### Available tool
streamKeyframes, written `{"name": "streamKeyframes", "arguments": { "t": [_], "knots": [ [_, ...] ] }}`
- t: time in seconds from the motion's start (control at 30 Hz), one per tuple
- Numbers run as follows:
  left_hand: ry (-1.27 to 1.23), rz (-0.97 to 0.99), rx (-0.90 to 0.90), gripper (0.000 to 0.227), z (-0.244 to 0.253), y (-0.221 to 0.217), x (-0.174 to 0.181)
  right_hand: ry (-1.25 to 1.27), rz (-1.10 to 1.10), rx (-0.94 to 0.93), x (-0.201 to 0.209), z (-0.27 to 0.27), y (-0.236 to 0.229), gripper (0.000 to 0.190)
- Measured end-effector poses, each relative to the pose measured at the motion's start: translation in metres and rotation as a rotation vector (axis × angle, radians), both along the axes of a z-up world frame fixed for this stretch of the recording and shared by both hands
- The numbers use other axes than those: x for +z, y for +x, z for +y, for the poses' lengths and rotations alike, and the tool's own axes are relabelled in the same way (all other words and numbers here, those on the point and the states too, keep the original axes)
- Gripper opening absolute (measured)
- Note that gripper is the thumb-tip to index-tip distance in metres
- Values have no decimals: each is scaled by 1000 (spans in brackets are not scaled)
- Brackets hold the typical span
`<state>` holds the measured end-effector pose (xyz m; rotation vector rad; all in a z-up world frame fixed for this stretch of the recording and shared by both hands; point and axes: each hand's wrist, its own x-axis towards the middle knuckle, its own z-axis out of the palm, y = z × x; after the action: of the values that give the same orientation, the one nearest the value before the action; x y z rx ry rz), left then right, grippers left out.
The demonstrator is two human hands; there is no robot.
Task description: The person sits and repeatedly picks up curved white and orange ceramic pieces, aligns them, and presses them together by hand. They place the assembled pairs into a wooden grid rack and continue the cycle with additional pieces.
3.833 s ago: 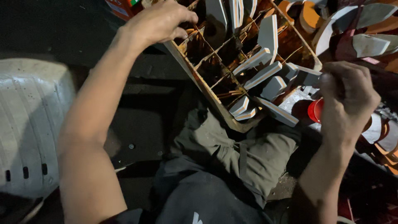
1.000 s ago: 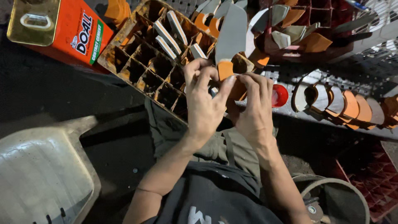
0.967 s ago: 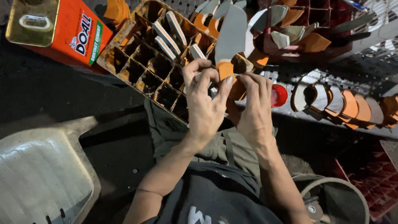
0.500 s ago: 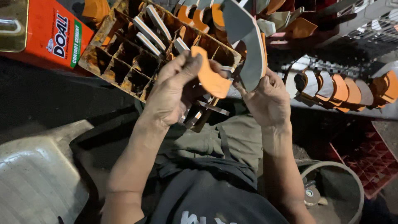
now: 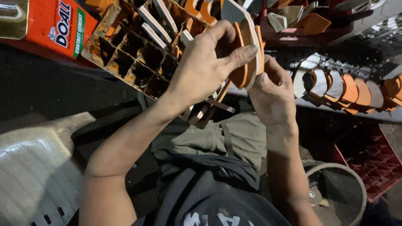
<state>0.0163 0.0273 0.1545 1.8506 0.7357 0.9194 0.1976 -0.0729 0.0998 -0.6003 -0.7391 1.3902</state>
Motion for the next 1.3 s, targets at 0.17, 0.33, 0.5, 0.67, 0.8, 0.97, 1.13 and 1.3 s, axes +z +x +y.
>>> {"name": "streamKeyframes", "arguments": {
  "t": [0.17,0.33,0.5,0.67,0.8,0.97,1.13,1.3],
  "knots": [
    [-27,-31,-6,46,1,2,1,-15,-81,-42,6,2,-6,48],
    [-33,-61,-28,43,0,4,-2,-13,-73,-43,9,3,-9,45],
    [-47,-55,-44,38,2,7,-5,-18,-89,-63,8,1,-8,41],
    [0,-23,-9,39,0,6,-7,-26,-95,-62,6,1,-9,40],
    [-29,-34,-30,38,0,6,-7,-32,-112,-78,2,1,-8,40],
    [-90,10,-6,39,-5,8,-1,-11,-88,-81,-3,0,-7,35],
    [-58,146,67,41,-13,6,-2,-41,-96,-128,-3,-1,-9,44],
    [-7,-81,-2,38,-14,9,-16,-15,-228,-139,1,-3,-11,44]
  ]
}}
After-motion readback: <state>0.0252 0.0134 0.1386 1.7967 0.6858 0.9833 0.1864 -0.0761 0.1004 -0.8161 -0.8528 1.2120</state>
